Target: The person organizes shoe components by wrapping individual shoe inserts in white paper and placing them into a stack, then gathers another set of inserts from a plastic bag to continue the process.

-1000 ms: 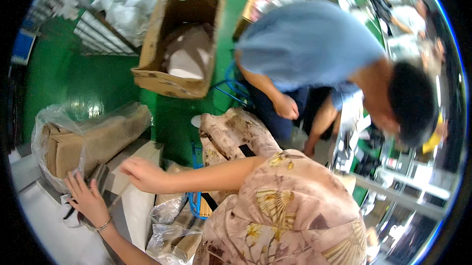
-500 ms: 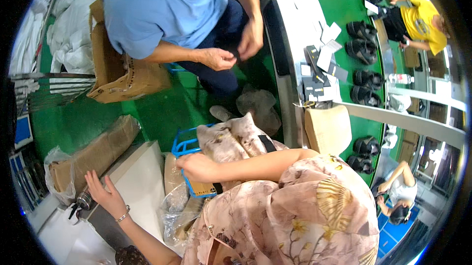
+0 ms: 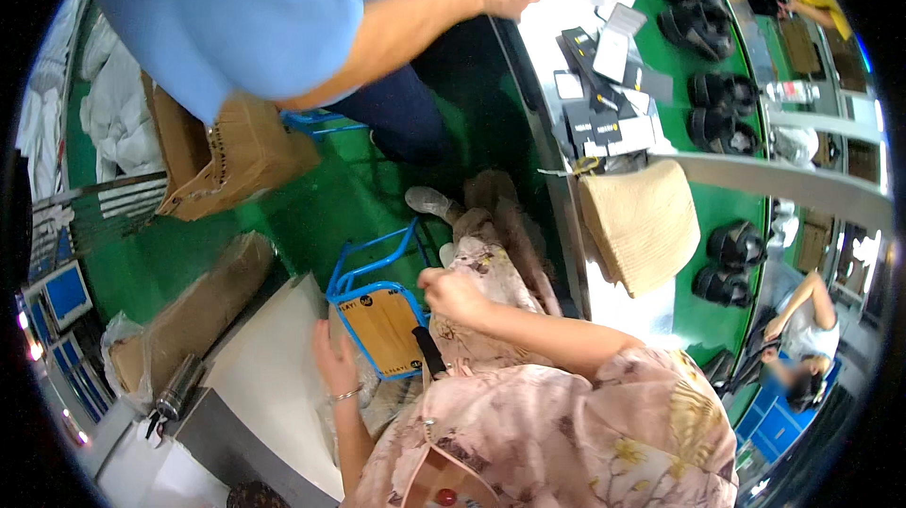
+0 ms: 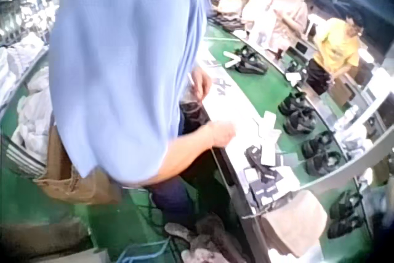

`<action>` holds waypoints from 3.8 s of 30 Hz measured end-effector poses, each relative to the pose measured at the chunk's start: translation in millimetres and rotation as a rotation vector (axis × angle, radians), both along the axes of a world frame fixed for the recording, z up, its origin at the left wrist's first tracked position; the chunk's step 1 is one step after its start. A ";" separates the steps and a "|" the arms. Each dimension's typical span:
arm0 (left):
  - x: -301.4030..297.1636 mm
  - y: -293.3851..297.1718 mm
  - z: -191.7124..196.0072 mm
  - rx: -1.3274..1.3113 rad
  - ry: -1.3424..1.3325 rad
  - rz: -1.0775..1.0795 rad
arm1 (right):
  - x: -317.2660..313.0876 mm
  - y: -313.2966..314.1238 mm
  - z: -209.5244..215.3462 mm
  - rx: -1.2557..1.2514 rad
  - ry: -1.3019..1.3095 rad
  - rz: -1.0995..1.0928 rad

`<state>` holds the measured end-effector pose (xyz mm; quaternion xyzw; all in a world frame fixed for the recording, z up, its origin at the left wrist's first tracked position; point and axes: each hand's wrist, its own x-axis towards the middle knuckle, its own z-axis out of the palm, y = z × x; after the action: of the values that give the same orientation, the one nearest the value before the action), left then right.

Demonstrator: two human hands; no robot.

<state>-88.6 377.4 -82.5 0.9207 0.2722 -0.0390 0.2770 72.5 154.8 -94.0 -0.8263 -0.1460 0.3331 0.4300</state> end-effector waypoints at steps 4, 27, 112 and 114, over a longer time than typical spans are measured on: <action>18.1 -44.1 -50.7 -0.118 0.103 -0.252 | -31.7 -80.2 -15.6 -0.249 0.094 -0.190; 85.5 -151.4 -94.5 -1.014 0.879 -0.277 | -257.2 -159.8 -54.1 -0.327 0.591 -1.050; 64.2 -240.0 -84.1 -0.416 -0.102 -1.963 | -213.1 -167.6 -127.6 -0.121 -0.128 -1.895; 58.9 -239.9 -52.7 -0.430 -0.022 -1.999 | -211.8 -161.9 -120.3 -0.907 -0.124 -1.430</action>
<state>-29.7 137.5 -135.2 0.6576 -0.6358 -0.2917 0.2798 -139.3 -7.0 -214.2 -0.8289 0.5360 -0.0385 0.1553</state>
